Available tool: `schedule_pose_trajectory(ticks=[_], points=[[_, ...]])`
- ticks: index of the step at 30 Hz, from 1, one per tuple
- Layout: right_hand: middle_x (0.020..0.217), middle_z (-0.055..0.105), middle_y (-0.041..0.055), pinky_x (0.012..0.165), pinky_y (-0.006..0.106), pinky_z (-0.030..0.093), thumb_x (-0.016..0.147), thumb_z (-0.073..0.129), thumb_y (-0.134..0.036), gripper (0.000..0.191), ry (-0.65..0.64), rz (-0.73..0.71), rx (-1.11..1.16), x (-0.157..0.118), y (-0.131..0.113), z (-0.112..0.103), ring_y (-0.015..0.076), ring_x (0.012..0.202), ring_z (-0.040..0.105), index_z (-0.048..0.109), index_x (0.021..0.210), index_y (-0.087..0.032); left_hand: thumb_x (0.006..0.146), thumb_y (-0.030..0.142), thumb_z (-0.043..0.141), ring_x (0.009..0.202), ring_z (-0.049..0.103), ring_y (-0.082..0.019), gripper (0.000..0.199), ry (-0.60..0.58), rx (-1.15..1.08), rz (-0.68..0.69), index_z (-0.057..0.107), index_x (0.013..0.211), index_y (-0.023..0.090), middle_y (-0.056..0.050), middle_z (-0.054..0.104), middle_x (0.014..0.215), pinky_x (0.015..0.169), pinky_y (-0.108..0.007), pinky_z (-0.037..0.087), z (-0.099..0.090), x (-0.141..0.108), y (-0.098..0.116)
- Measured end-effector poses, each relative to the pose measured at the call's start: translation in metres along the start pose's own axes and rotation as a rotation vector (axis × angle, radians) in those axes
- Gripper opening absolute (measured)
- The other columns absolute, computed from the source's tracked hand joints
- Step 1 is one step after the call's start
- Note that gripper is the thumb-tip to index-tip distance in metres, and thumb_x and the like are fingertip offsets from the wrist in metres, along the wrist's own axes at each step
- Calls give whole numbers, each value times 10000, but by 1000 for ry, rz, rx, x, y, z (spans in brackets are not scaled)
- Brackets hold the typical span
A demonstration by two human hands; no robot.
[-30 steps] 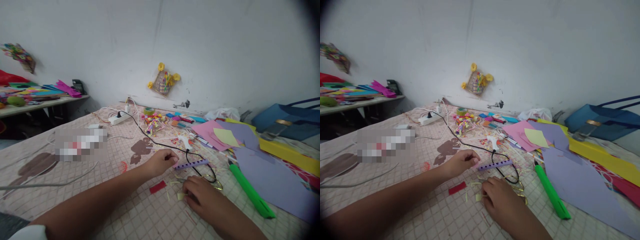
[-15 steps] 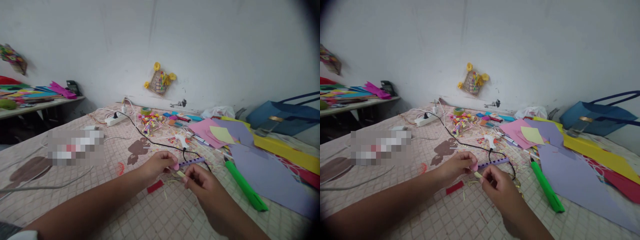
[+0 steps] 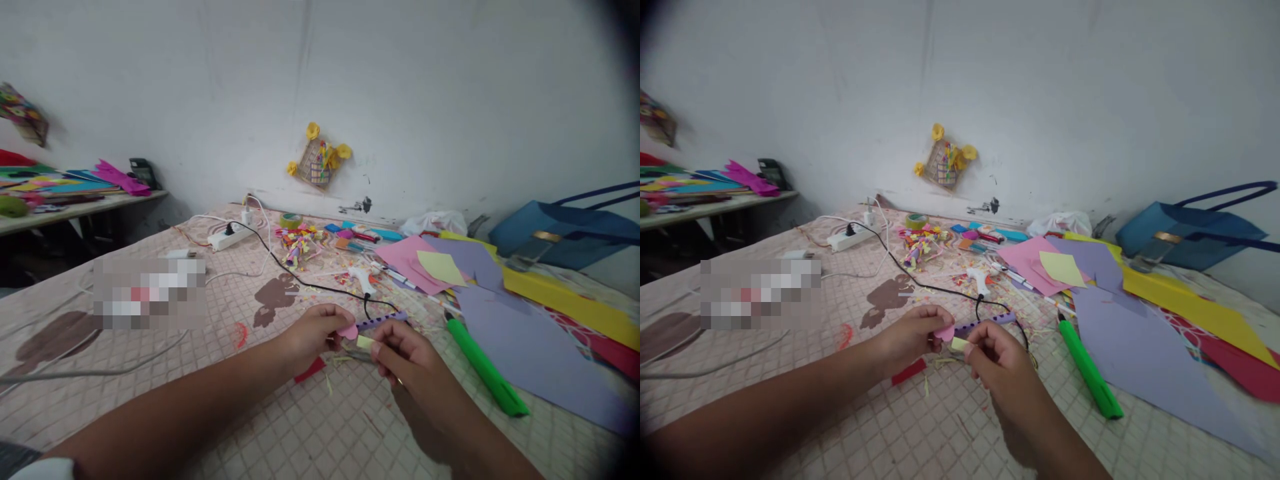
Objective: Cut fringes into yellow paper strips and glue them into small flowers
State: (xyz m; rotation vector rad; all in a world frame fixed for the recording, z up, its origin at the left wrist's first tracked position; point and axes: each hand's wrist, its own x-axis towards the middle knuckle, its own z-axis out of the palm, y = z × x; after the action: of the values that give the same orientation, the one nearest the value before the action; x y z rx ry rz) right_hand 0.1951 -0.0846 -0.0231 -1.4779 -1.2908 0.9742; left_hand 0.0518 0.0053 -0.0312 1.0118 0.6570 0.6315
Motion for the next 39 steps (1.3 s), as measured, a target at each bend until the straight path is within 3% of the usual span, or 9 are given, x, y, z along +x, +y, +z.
schedule_pose_trajectory(ticks=[10, 18, 34, 39], points=[[573, 458, -66, 447, 212, 307, 761, 530, -183, 71, -24, 35, 78, 3, 11, 0, 74, 483, 415, 502, 699, -204, 616, 301, 694, 490, 445, -53, 233, -34, 34, 23, 544, 672, 132, 21, 546, 600, 540, -221, 324, -1, 1, -3], [533, 474, -72, 422, 192, 305, 734, 519, -155, 78, -26, 70, 92, 2, 5, 1, 62, 450, 424, 501, 668, -192, 657, 289, 664, 504, 449, -55, 206, -64, 76, 53, 534, 693, 134, 17, 543, 624, 553, -228, 346, -2, 2, -5], [522, 551, -55, 390, 183, 336, 748, 588, -261, 132, -27, 137, 245, 4, 1, -3, 68, 410, 480, 502, 683, -186, 662, 400, 688, 567, 470, -76, 327, -132, 212, 149, 581, 778, 113, -5, 568, 657, 576, -228, 357, 0, -2, -6], [534, 567, -56, 394, 193, 350, 766, 600, -301, 145, -76, 158, 294, 4, 2, -3, 82, 414, 497, 501, 734, -200, 689, 384, 660, 551, 436, -73, 297, -73, 237, 187, 630, 795, 109, -1, 557, 648, 550, -225, 327, 4, -5, -4]])
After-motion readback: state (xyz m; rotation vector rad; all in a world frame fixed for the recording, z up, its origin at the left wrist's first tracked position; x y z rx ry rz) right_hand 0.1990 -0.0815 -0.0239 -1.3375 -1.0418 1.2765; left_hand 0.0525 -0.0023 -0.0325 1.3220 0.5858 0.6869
